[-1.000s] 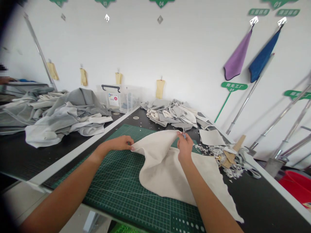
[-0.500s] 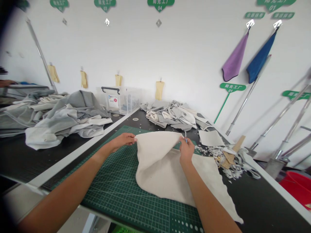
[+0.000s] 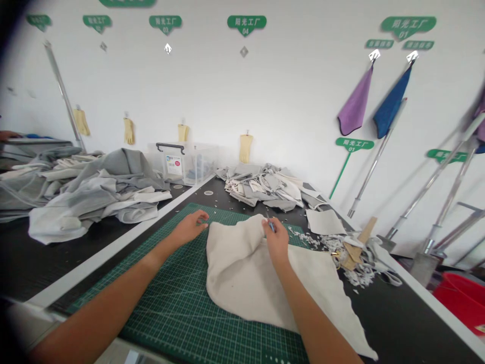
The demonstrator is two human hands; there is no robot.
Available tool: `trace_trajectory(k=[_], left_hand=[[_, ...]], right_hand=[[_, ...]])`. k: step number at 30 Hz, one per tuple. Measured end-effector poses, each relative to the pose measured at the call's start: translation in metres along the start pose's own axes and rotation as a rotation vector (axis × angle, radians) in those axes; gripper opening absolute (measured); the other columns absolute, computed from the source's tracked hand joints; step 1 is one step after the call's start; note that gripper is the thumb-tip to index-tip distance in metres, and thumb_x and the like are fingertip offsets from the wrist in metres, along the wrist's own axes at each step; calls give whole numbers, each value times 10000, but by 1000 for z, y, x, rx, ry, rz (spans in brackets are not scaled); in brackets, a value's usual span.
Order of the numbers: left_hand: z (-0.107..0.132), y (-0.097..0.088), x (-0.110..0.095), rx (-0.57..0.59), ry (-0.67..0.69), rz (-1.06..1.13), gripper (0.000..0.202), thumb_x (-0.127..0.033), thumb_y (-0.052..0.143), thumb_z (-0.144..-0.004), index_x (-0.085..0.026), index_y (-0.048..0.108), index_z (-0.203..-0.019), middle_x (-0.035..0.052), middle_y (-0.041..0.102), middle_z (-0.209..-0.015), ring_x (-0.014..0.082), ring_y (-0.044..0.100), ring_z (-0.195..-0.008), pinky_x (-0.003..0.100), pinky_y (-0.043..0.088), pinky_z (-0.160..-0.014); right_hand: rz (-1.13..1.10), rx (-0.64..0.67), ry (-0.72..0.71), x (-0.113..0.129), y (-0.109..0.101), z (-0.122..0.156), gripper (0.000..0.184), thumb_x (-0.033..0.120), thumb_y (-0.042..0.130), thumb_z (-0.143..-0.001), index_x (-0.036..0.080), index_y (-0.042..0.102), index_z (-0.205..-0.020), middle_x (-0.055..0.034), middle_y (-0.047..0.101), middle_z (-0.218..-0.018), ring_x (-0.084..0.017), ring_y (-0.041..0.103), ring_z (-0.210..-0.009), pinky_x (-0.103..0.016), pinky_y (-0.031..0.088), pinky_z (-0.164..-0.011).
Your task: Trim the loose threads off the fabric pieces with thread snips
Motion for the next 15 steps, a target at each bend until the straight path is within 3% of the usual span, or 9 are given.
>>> trace_trajectory(k=[2,5,7,10,15], left_hand=[[6,3,-19,-41,128,-82,451,-254,664,-825,-236,604,-1272,86,667,-1248,274,592,-1199,443,420,-1065],[18,16,-53,52,282,-44,617,-313,689,-843,-289,506,-1431,72,607,-1380,278,528,-1295,448,368,-1125],[25,24,-72,109,367,10,501,-338,673,-867,-286,583,-1357,60,623,-1367,270,542,-1271,430,366,-1124],[29,30,-85,158,380,96,230,-362,602,-922,-244,721,-1079,42,719,-1144,237,620,-1087,370,437,-1003],[26,27,-83,232,238,260,328,-462,553,-946,-181,713,-887,14,689,-846,176,601,-815,269,431,-744]], right_hand=[[-3,114,-69,24,9,10,326,519,580,-909,203,649,-870,2,622,-768,-162,526,-701,-260,394,-663],[-5,296,-127,55,23,29,274,480,567,-933,227,662,-885,26,585,-699,-151,496,-637,-255,350,-615],[-13,399,-162,70,31,42,210,437,591,-925,243,662,-889,39,567,-670,-147,488,-615,-253,329,-601],[-49,480,-159,80,37,52,151,402,615,-911,255,648,-898,47,562,-668,-145,496,-615,-247,321,-601],[-142,507,-46,76,33,44,244,483,631,-900,240,605,-889,61,453,-601,-122,395,-562,-240,260,-548]])
Point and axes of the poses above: each hand's wrist, its own z-axis away from the middle knuckle, its own y-axis out of the palm, x = y × z, the point moved 3 cm from there along -z, towards the middle knuckle
